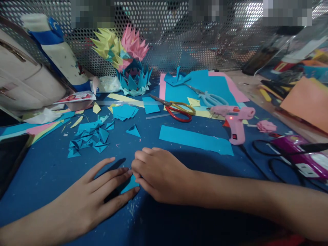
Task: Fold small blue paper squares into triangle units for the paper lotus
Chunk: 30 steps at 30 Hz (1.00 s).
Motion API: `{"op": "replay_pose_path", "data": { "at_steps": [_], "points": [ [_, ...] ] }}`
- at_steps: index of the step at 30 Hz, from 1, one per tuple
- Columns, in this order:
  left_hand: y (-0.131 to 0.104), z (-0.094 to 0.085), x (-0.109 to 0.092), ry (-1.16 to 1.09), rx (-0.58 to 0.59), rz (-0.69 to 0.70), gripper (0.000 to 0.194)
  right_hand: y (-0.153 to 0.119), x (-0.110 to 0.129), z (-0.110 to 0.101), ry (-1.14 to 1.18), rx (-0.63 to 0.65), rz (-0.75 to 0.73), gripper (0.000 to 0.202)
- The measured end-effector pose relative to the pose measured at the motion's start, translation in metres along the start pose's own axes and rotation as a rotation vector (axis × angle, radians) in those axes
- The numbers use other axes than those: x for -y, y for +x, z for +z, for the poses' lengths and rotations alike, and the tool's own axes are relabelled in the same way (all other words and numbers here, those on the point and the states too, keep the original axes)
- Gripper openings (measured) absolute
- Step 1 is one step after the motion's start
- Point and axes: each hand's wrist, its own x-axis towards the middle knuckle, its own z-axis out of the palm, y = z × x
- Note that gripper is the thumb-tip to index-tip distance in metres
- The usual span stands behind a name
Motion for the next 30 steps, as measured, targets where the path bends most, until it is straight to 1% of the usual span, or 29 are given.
{"op": "replay_pose_path", "data": {
  "at_steps": [5,11,17,20,23,27,30],
  "points": [
    [-0.001,0.001,0.000,-0.002,0.004,0.004,0.038,0.001,0.002,-0.001,-0.014,0.014,0.023,0.018],
    [0.000,0.000,0.000,0.000,0.016,0.003,0.041,0.002,0.004,-0.003,-0.008,0.053,0.040,0.014],
    [0.000,-0.002,0.000,0.010,0.013,0.004,0.040,0.001,0.003,-0.001,0.019,0.022,0.041,0.010],
    [0.001,-0.001,0.000,0.019,-0.004,0.008,0.038,0.000,0.001,0.000,0.047,-0.003,0.026,0.008],
    [0.002,0.000,0.001,0.034,-0.001,0.014,0.036,0.000,-0.004,-0.001,0.113,-0.011,0.006,0.002],
    [0.001,0.000,0.001,0.044,0.000,0.018,0.036,0.000,-0.011,-0.003,0.194,-0.007,-0.003,0.007],
    [-0.001,0.000,0.001,0.049,-0.006,0.018,0.036,0.001,-0.015,-0.003,0.221,-0.007,-0.026,0.007]
  ]
}}
